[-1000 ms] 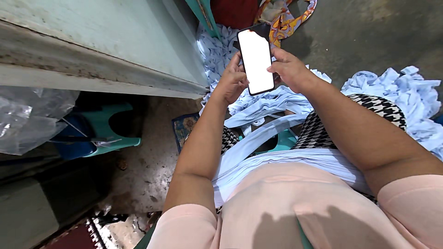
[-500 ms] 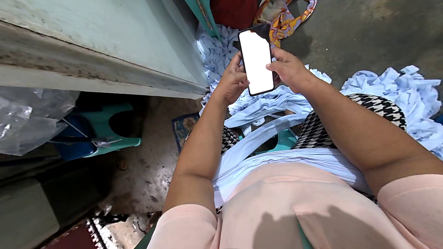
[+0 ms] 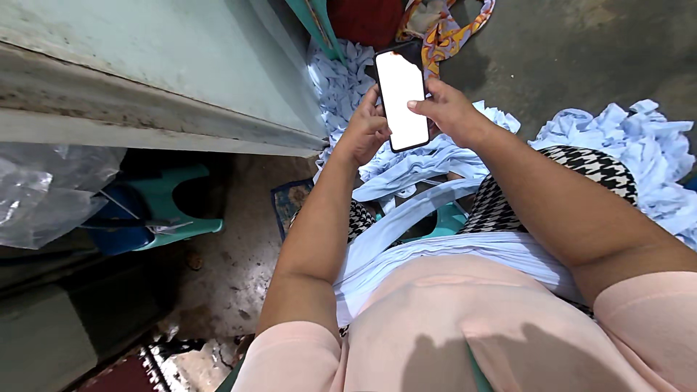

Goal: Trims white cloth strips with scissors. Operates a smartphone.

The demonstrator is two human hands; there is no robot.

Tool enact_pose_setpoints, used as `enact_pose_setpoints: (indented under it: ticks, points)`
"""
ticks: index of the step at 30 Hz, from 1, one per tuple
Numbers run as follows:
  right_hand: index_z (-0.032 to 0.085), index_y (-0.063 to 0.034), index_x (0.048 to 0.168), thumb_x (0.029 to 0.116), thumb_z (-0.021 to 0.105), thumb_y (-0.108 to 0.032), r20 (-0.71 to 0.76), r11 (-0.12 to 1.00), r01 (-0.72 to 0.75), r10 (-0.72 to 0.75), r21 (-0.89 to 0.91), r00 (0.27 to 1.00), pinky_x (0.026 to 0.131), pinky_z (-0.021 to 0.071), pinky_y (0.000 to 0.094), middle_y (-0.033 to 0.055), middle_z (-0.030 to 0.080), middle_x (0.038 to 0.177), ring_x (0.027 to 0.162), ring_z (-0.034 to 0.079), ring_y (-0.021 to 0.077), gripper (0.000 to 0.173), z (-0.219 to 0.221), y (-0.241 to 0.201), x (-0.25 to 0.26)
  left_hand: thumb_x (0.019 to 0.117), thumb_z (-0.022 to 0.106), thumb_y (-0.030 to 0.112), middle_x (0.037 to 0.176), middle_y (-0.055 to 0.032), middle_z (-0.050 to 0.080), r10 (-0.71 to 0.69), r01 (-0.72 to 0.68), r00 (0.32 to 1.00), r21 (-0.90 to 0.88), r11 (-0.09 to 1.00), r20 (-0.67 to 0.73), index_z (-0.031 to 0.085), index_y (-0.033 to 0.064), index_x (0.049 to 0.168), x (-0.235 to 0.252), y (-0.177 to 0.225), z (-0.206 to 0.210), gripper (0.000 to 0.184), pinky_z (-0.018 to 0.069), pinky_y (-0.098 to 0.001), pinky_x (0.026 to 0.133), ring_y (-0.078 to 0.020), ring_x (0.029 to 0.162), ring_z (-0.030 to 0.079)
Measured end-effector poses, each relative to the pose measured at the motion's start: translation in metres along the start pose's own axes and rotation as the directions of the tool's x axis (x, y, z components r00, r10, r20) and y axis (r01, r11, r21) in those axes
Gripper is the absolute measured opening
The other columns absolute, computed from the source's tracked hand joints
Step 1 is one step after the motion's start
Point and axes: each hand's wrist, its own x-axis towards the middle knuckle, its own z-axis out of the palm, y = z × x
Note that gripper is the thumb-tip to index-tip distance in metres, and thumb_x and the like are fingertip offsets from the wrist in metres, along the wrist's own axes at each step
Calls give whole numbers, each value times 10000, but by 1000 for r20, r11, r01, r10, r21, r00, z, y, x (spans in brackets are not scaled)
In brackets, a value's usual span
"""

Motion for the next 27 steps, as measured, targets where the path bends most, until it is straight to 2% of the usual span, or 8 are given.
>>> enact_pose_setpoints:
  ticks: [6, 14, 17, 27]
  points:
    - [524, -84, 1315, 1048, 548, -229, 11, 1000, 0, 0, 9, 1000, 672, 593, 353, 103, 688, 1039, 832, 699, 180, 306, -1, 0, -1, 801, 459, -126, 1267, -132, 623, 5, -5, 1000, 6, 1000, 2, 246, 132, 1484, 0, 1, 0, 760, 581, -408, 888, -217, 1029, 687]
    - [525, -75, 1314, 1037, 571, -187, 13, 1000, -9, 9, 8, 1000, 708, 613, 367, 114, 691, 1064, 863, 714, 191, 302, 1, -2, -1, 788, 437, -142, 1281, -137, 614, 11, -11, 1000, 11, 1000, -9, 247, 126, 1487, -2, 1, 1, 772, 578, -408, 892, -218, 1043, 681]
    - [527, -77, 1316, 1028, 581, -187, 5, 1000, 7, -7, -13, 1000, 700, 589, 343, 103, 690, 1058, 861, 698, 169, 313, 1, -1, -1, 783, 439, -146, 1277, -140, 616, 8, -8, 1000, 25, 1000, -20, 243, 121, 1497, -2, 1, 2, 787, 577, -405, 894, -215, 1042, 681]
    - [516, -73, 1350, 1020, 605, -173, 10, 1000, 2, -2, -13, 1000, 721, 591, 368, 113, 685, 1075, 874, 694, 182, 357, 3, -1, -1, 767, 449, -146, 1263, -132, 614, 15, -12, 999, 69, 998, -35, 266, 120, 1474, 0, -1, 0, 777, 578, -395, 878, -206, 1034, 677]
